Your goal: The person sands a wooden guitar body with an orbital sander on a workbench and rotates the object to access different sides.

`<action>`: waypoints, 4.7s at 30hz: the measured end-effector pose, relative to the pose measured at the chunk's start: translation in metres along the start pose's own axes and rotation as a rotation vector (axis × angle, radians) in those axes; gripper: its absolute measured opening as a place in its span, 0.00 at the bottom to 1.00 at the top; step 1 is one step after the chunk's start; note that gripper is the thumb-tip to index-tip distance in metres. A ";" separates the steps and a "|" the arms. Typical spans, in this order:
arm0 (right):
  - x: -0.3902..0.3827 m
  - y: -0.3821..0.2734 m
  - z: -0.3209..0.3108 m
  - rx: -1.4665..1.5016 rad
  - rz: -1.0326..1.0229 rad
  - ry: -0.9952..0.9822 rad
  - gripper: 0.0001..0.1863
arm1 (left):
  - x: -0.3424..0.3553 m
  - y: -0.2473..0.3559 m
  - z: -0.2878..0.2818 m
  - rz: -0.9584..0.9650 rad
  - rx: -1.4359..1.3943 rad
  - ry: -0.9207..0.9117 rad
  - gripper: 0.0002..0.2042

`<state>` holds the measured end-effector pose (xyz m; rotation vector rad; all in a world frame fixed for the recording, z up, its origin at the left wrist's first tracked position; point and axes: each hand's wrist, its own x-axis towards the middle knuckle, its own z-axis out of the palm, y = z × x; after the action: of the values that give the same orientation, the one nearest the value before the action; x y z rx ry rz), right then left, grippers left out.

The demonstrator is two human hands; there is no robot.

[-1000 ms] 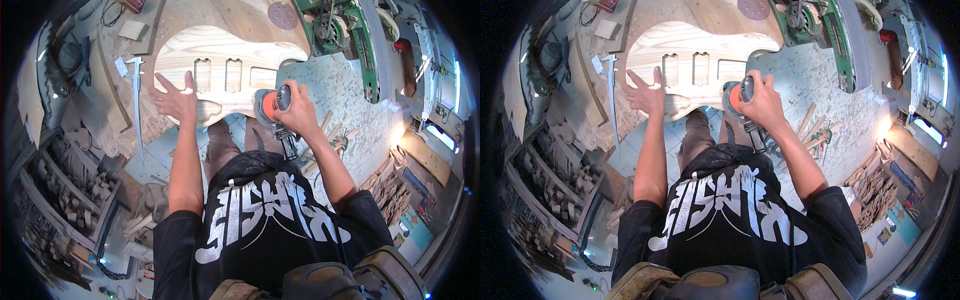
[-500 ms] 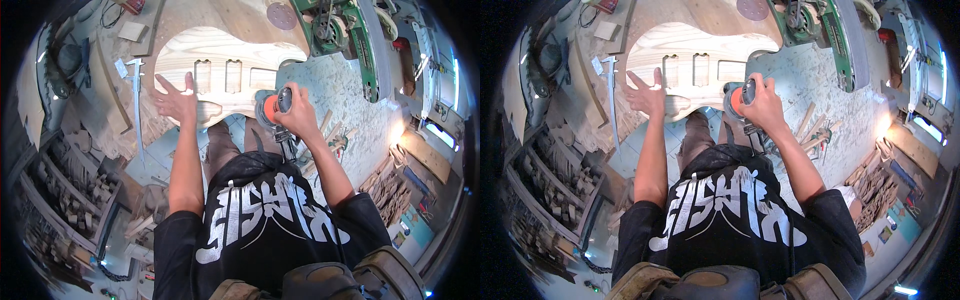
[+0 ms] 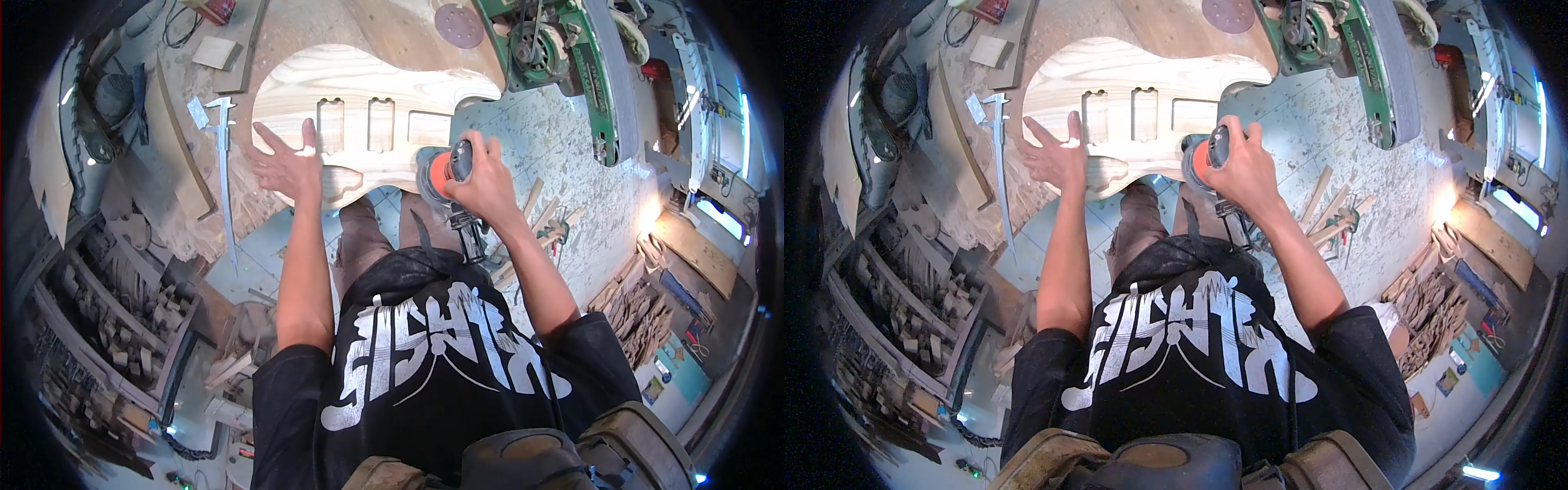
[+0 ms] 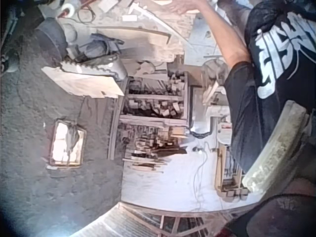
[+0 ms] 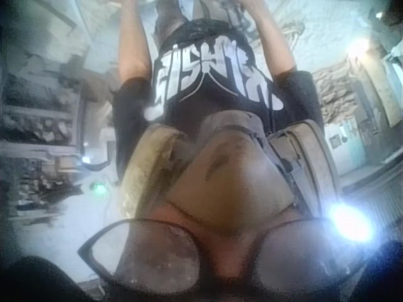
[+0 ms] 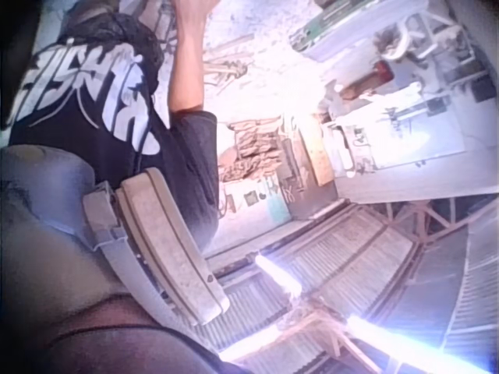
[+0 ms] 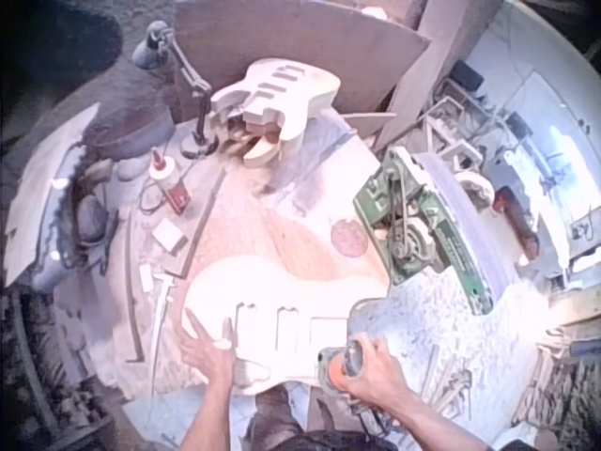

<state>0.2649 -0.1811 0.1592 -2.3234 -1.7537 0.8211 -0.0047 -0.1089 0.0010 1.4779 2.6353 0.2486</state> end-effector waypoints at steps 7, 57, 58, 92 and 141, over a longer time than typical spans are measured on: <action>0.003 -0.004 0.000 -0.016 0.038 -0.044 0.36 | -0.001 0.000 -0.005 -0.022 -0.021 -0.065 0.50; -0.052 0.110 -0.069 0.182 0.296 0.132 0.41 | 0.121 0.120 -0.049 1.065 0.357 -0.546 0.61; -0.058 0.111 -0.069 0.159 0.305 0.160 0.41 | 0.121 0.119 -0.048 1.074 0.363 -0.523 0.61; -0.067 0.000 0.034 0.363 0.317 0.421 0.40 | 0.100 -0.004 -0.039 0.835 0.048 -0.418 0.62; 0.032 0.039 -0.011 0.239 0.152 0.239 0.36 | 0.093 0.019 -0.008 0.616 -0.094 -0.089 0.22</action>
<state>0.3096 -0.1614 0.1418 -2.3032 -1.3210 0.6964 -0.0385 -0.0202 0.0107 2.1642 1.9995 0.3371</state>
